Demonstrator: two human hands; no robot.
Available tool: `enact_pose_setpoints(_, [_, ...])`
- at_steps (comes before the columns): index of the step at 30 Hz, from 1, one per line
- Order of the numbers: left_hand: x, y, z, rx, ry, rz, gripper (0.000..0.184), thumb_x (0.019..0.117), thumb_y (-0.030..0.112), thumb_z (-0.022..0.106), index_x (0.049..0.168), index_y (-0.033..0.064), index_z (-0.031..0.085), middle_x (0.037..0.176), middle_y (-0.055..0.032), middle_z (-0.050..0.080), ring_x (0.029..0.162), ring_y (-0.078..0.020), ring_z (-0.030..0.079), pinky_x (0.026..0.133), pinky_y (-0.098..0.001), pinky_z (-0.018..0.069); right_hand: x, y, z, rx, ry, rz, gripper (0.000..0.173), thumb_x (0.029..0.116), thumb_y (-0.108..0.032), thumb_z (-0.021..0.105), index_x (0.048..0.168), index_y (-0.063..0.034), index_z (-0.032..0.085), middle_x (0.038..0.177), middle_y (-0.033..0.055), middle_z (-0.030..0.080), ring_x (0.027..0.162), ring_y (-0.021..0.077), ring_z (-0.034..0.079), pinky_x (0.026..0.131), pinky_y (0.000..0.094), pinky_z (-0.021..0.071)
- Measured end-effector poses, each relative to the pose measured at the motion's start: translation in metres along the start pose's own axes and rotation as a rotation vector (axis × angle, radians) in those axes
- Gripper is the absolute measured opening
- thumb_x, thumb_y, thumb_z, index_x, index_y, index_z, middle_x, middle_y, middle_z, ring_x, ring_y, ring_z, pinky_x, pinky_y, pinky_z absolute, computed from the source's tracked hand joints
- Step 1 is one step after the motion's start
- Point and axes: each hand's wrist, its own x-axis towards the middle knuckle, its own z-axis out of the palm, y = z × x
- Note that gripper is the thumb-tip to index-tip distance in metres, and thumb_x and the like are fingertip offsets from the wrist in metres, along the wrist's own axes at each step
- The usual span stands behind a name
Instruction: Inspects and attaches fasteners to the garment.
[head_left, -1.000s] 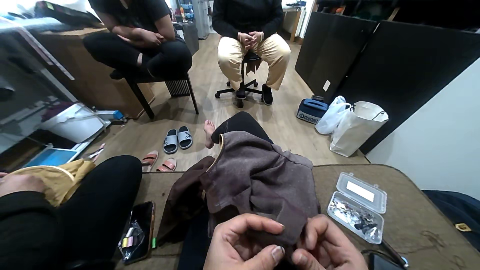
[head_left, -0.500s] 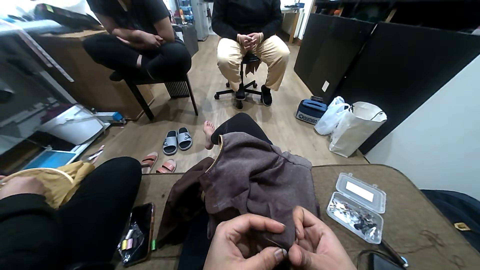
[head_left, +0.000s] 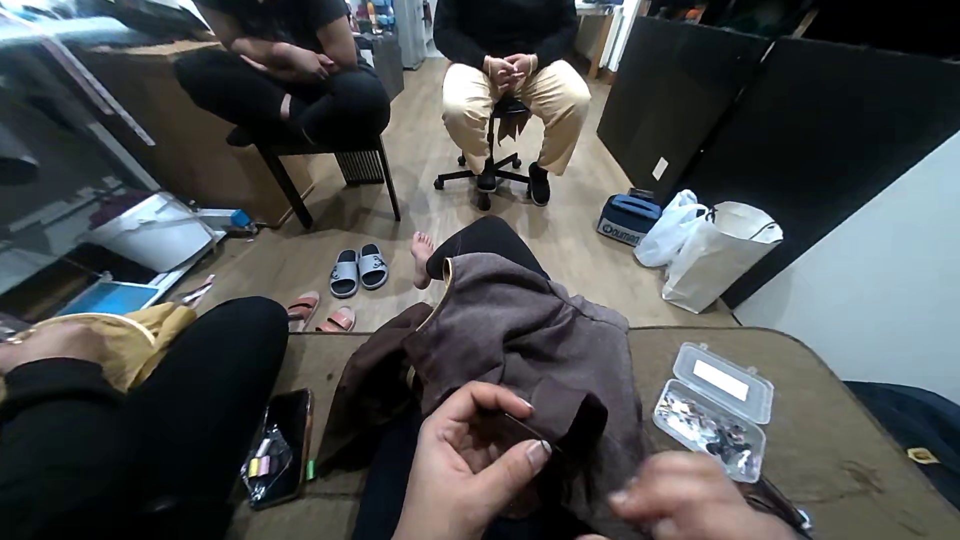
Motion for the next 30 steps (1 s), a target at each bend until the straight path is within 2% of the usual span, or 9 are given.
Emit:
enact_pose_setpoints(2, [-0.002,0.003,0.002,0.015,-0.03,-0.01,0.022,0.0858,0.003,0.078,0.106,0.0082,0.073,0.099,0.0029,0.076,0.083,-0.0032,0.071,0.074,-0.0222,0.0616,-0.003,0.001,0.009,-0.126,-0.04,-0.037,0.029,0.0895,-0.022,0.082,0.099,-0.0126,0.056,0.1,-0.0015,0.069,0.103,0.007,0.065,0.096,0.023,0.0508])
enact_pose_setpoints(5, [-0.004,0.006,0.003,0.076,-0.041,0.004,0.015,0.0886,0.003,0.075,0.102,0.0092,0.077,0.096,0.0038,0.077,0.082,-0.0025,0.072,0.076,-0.0219,0.0614,-0.004,0.007,0.015,-0.264,-0.056,-0.085,0.018,0.0944,-0.017,0.075,0.101,-0.0117,0.059,0.1,0.0004,0.07,0.102,0.0086,0.065,0.094,0.0209,0.0502])
enact_pose_setpoints(9, [-0.004,0.004,0.0,0.127,-0.052,0.05,0.012,0.0904,0.007,0.075,0.102,0.0096,0.079,0.096,0.0041,0.078,0.084,-0.0019,0.072,0.078,-0.0212,0.0614,-0.005,0.005,0.013,-0.287,-0.093,-0.114,0.007,0.0968,-0.011,0.069,0.097,-0.0096,0.061,0.095,0.0038,0.072,0.097,0.0119,0.067,0.09,0.0216,0.0513])
enact_pose_setpoints(13, [-0.003,0.002,-0.001,0.212,-0.047,0.083,0.012,0.0948,0.011,0.071,0.105,0.0094,0.079,0.099,0.0054,0.077,0.089,-0.0006,0.071,0.082,-0.0204,0.0598,0.001,0.003,0.009,-0.107,-0.181,0.041,0.011,0.0953,-0.008,0.067,0.095,-0.0071,0.056,0.088,0.0072,0.069,0.093,0.0127,0.067,0.091,0.0233,0.0529])
enact_pose_setpoints(16, [-0.002,0.001,-0.003,0.308,-0.035,0.114,0.013,0.0954,0.014,0.071,0.105,0.0112,0.08,0.097,0.0054,0.077,0.086,0.0007,0.068,0.079,-0.019,0.056,0.006,0.0,0.002,0.072,-0.268,0.214,0.012,0.0954,-0.006,0.065,0.095,-0.0037,0.053,0.087,0.0102,0.064,0.087,0.0094,0.064,0.078,0.0192,0.0528])
enact_pose_setpoints(19, [-0.002,-0.001,-0.004,0.39,-0.046,0.168,0.014,0.0954,0.016,0.071,0.106,0.0134,0.081,0.095,0.0038,0.074,0.084,0.0005,0.066,0.077,-0.0168,0.0552,0.009,0.001,-0.004,0.182,-0.312,0.319,0.012,0.0945,-0.004,0.063,0.095,-0.0035,0.051,0.088,0.0089,0.062,0.084,0.007,0.062,0.073,0.0185,0.0497])
enact_pose_setpoints(22, [-0.002,-0.002,-0.005,0.445,-0.064,0.225,0.015,0.0948,0.014,0.072,0.107,0.0128,0.081,0.098,-0.0004,0.073,0.087,0.0004,0.066,0.078,-0.0155,0.0556,0.011,0.003,-0.008,0.202,-0.353,0.348,0.011,0.0962,-0.003,0.062,0.097,-0.0025,0.051,0.089,0.0092,0.063,0.083,0.0067,0.061,0.071,0.0186,0.0494])
enact_pose_setpoints(26, [-0.002,-0.002,-0.005,0.493,-0.065,0.244,0.014,0.0949,0.013,0.072,0.106,0.0117,0.081,0.098,-0.0018,0.073,0.086,0.0001,0.065,0.078,-0.0153,0.0553,0.009,0.008,-0.005,0.246,-0.286,0.315,0.01,0.0967,-0.003,0.061,0.094,-0.0053,0.051,0.092,0.006,0.063,0.091,0.0052,0.064,0.083,0.0201,0.0533])
enact_pose_setpoints(30, [-0.003,-0.003,-0.003,0.548,-0.055,0.278,0.014,0.0947,0.014,0.072,0.106,0.011,0.081,0.095,-0.0014,0.073,0.086,0.0013,0.063,0.078,-0.014,0.0507,0.007,0.01,0.005,0.362,-0.176,0.319,0.015,0.0922,-0.001,0.061,0.092,-0.0121,0.051,0.089,-0.0025,0.063,0.088,0.002,0.067,0.083,0.0232,0.059])
